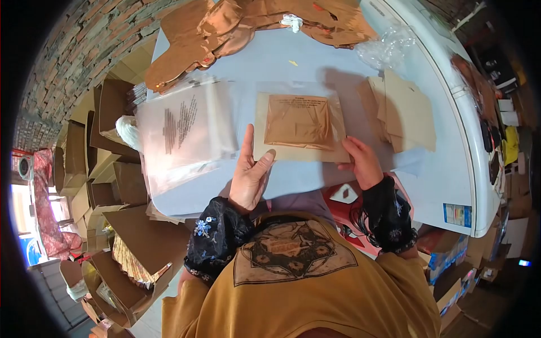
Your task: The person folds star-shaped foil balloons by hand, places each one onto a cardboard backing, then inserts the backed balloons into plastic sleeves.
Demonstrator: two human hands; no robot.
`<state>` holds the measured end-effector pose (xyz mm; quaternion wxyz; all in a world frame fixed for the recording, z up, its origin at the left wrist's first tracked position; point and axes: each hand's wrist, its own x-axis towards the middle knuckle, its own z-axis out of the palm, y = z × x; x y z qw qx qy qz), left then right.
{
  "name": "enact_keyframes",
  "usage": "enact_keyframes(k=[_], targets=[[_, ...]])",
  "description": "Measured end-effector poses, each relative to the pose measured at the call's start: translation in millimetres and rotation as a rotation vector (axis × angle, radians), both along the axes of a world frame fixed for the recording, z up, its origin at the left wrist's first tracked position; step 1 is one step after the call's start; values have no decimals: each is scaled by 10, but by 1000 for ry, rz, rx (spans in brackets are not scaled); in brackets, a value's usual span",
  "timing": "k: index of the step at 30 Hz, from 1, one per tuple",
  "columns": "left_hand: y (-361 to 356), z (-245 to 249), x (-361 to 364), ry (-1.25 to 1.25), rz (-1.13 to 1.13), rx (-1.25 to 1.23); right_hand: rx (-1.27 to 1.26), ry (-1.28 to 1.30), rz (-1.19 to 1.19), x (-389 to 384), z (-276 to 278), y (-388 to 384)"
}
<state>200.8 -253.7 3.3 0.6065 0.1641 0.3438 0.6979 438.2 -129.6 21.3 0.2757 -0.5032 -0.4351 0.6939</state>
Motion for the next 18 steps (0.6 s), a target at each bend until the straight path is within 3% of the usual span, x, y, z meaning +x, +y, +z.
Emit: enact_keyframes(k=[9, 12, 18], targets=[[44, -69, 147, 57, 132, -35, 62, -65, -17, -8, -90, -24], [36, -127, 173, 193, 171, -81, 66, -36, -49, -30, -118, -24], [36, 69, 315, 283, 242, -235, 80, -29, -8, -59, -91, -47]])
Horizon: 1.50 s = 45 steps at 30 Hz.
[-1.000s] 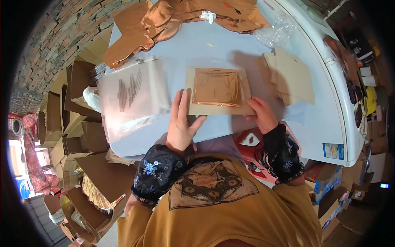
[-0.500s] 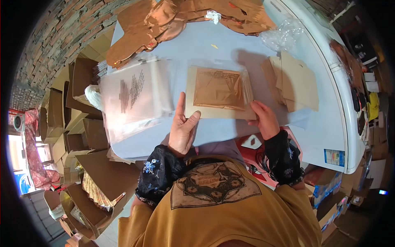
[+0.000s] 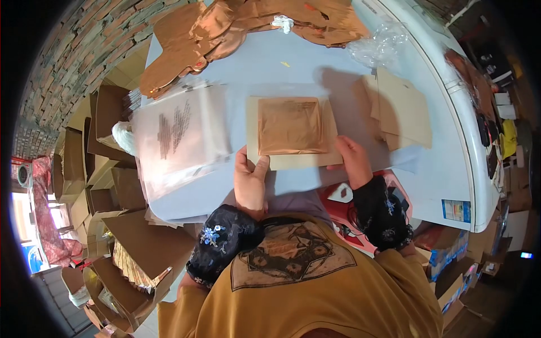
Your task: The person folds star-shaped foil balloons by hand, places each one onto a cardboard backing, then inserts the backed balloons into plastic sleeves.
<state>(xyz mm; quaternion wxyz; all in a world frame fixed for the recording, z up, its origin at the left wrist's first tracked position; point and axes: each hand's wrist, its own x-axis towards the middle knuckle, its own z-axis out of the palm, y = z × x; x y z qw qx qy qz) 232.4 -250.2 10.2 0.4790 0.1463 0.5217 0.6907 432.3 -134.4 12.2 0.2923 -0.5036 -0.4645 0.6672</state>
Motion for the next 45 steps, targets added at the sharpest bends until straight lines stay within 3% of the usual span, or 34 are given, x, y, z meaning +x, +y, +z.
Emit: enact_keyframes(k=[3, 12, 16, 18, 22, 25, 28, 31, 34, 39, 45], targets=[[-69, 49, -32, 279, -52, -192, 79, -100, 51, -19, -38, -13], [-195, 96, 44, 16, -86, -54, 121, -196, 131, 39, 11, -77], [-338, 169, -33, -134, -149, -158, 25, -28, 138, 160, -43, -123], [-365, 146, -21, -71, -137, -167, -134, 51, 76, 110, 237, -247], [-491, -1, 47, 158, -121, -93, -37, -61, 171, 182, 162, -353], [-569, 0, 43, 445, -160, -184, -22, -68, 161, 157, 87, -464], [-659, 58, 47, 475, -175, -243, 48, -157, 173, 148, 0, -625], [-725, 154, 67, 172, -150, -280, 73, -211, 162, 151, -41, -790], [-817, 110, 38, 62, -130, -290, 72, -132, 156, 170, -143, -889], [-945, 113, 61, -83, -180, -165, -129, 192, 101, 192, -95, -1051], [-954, 46, 18, -85, -165, -137, 9, 268, 175, 230, -241, -1096]])
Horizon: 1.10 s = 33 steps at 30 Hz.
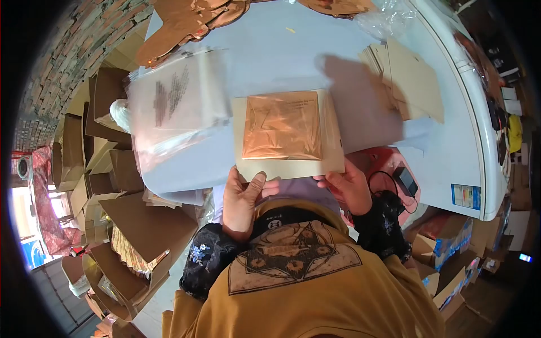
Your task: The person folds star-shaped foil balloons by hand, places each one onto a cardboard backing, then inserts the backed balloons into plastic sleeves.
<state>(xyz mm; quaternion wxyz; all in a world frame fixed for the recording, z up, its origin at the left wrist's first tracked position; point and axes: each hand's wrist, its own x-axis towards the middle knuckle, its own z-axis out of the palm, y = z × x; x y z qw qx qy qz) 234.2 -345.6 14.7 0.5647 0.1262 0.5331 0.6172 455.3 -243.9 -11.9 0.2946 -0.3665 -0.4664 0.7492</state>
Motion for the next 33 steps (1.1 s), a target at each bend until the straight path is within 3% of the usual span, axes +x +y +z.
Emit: enact_keyframes(k=[12, 15, 18, 24, 33], targets=[[126, -5, 28, 82, -35, -40, -65, -79, -291, -145, -238, -34], [107, -83, 42, 143, -60, -3, 40, 15, -265, -205, -259, -74], [96, -98, 42, 155, -81, -8, -13, 63, -252, -272, -138, -120], [110, -98, 43, 90, -110, -89, 26, -23, -209, -272, -192, -112], [115, -243, 125, 120, -140, -122, -51, -86, -374, -394, -188, -150]])
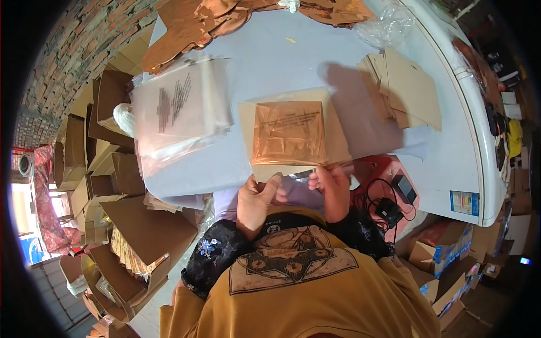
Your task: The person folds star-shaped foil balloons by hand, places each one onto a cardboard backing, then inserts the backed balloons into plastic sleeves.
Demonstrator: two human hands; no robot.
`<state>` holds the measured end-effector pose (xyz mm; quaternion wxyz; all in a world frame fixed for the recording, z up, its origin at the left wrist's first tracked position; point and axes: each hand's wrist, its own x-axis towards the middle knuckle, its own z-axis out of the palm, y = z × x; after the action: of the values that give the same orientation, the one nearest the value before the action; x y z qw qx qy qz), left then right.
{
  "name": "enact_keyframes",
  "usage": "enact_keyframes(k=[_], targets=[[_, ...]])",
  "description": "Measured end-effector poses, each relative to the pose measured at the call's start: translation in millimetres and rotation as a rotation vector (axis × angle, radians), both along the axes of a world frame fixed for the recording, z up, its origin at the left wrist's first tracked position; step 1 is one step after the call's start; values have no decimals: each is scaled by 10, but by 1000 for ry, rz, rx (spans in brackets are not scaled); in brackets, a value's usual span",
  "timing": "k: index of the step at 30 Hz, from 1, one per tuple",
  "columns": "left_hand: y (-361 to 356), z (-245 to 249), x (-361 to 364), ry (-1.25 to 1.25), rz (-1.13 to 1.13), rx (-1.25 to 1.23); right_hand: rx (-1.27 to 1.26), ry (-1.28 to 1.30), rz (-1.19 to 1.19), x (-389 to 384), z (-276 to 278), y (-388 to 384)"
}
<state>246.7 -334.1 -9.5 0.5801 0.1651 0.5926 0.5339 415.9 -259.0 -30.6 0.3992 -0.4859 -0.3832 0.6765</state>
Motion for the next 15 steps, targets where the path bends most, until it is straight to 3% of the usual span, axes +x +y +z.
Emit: enact_keyframes(k=[15], targets=[[-39, -130, -55, -13, -47, 82, -125, 54, -32, -84, -5, -29]])
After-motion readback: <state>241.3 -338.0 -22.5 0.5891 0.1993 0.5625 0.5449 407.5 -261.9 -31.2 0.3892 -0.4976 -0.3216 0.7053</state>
